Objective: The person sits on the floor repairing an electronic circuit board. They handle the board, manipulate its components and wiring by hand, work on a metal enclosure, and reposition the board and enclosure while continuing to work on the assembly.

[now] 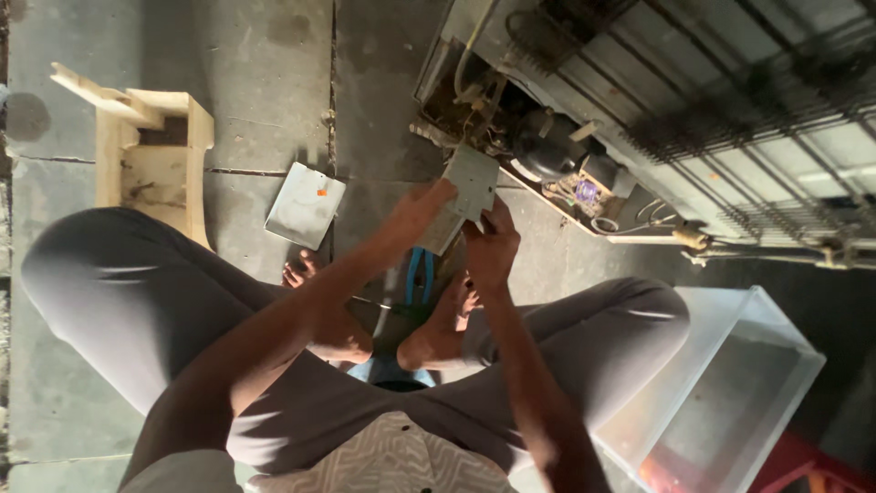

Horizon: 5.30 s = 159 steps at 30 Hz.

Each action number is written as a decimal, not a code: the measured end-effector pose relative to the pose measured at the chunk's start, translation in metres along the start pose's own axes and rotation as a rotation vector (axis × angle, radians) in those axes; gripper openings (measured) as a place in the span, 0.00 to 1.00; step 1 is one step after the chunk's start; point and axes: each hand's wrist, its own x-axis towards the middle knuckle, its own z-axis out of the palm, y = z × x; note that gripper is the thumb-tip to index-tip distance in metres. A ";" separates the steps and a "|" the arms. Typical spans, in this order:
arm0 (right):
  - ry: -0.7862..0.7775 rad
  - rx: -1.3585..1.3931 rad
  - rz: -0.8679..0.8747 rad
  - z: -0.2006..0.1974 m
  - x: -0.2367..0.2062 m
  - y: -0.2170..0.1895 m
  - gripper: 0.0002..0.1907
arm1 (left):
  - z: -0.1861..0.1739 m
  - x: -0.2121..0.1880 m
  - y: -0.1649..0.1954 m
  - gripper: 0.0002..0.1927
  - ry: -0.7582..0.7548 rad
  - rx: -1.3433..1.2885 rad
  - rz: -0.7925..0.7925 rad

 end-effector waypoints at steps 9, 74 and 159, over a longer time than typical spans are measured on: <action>0.023 0.998 0.806 -0.020 -0.002 -0.050 0.29 | 0.026 0.005 0.038 0.47 0.427 0.353 -0.230; -0.251 0.845 0.715 0.012 0.007 0.018 0.29 | -0.017 -0.012 -0.042 0.22 0.381 -0.845 -0.783; -0.017 0.555 0.707 0.022 0.035 -0.006 0.35 | -0.058 -0.024 -0.027 0.25 0.183 0.571 -0.081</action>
